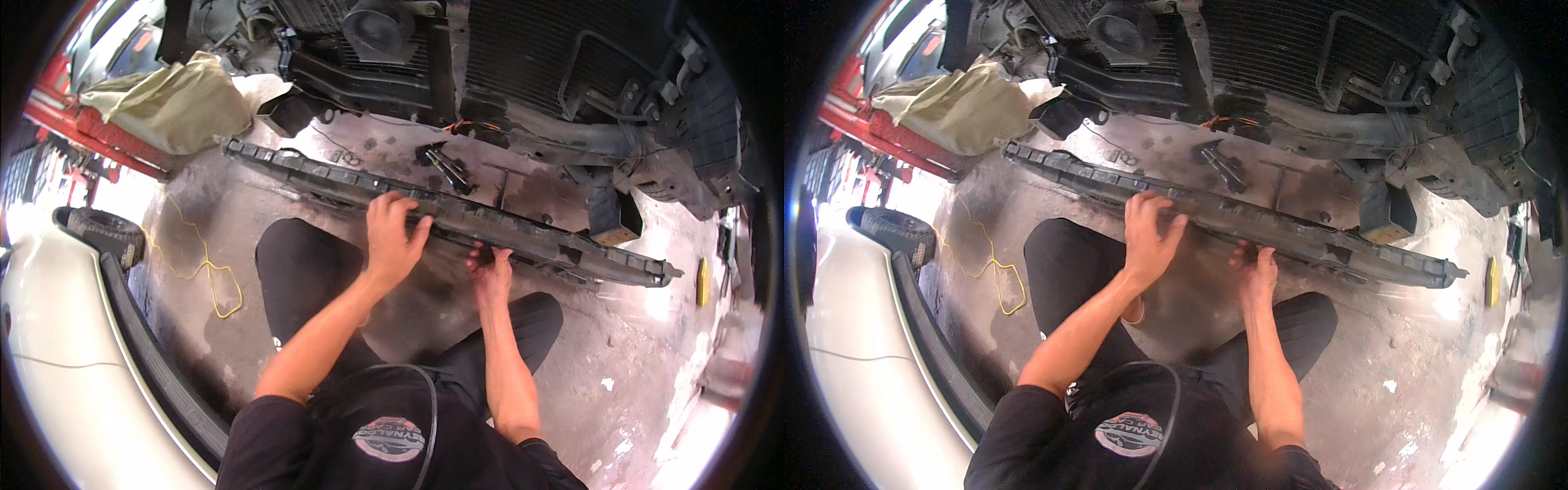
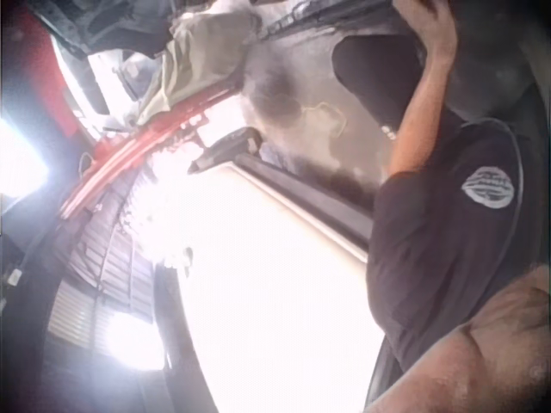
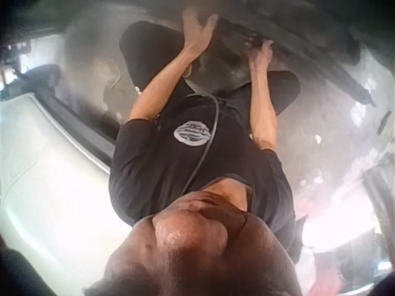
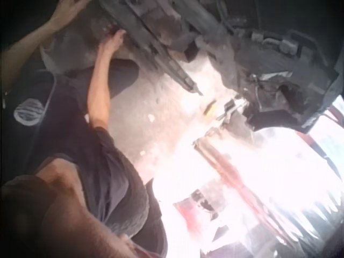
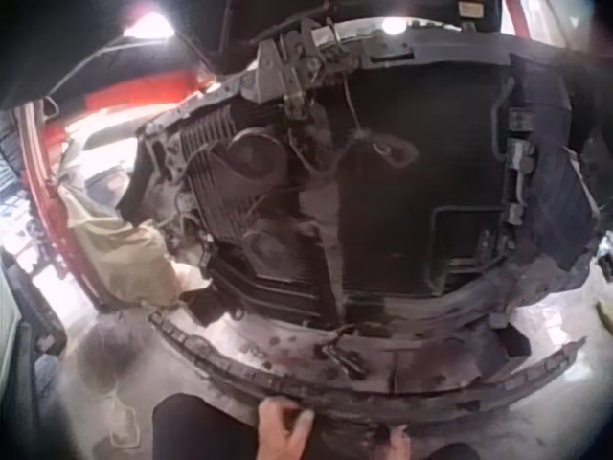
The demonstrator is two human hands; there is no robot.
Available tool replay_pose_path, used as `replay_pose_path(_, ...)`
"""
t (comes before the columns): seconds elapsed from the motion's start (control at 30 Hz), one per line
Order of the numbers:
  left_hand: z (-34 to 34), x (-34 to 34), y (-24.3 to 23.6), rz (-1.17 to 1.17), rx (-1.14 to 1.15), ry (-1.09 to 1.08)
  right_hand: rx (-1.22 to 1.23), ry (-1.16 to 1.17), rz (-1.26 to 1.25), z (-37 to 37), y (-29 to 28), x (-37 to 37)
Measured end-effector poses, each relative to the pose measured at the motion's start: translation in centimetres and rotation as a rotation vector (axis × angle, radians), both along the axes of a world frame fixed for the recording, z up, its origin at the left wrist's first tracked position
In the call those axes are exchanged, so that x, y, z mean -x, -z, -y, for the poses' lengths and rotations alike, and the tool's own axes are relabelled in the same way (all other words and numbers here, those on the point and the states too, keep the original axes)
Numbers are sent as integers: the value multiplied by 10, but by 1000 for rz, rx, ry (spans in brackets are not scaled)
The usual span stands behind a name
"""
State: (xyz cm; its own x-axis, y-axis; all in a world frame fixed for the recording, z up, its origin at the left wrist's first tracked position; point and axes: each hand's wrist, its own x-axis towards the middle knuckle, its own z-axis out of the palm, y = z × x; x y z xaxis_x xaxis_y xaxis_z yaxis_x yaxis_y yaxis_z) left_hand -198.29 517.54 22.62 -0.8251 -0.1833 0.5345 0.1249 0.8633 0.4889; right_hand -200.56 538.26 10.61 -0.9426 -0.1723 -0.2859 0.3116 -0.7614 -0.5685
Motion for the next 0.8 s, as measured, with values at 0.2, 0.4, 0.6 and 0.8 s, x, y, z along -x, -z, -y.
replay_pose_path(0.2, 31, -31, 88, 362, -1778, -451, 53, 19, -38, 6, 11, -8)
replay_pose_path(0.4, 10, 0, 100, 223, -2072, 31, -35, 16, -44, -1, 18, -7)
replay_pose_path(0.6, 27, 28, 94, 131, -2074, 88, 73, 27, -36, -1, 19, 5)
replay_pose_path(0.8, 37, 48, 87, 144, -1999, 131, 117, 58, -12, 6, 16, 13)
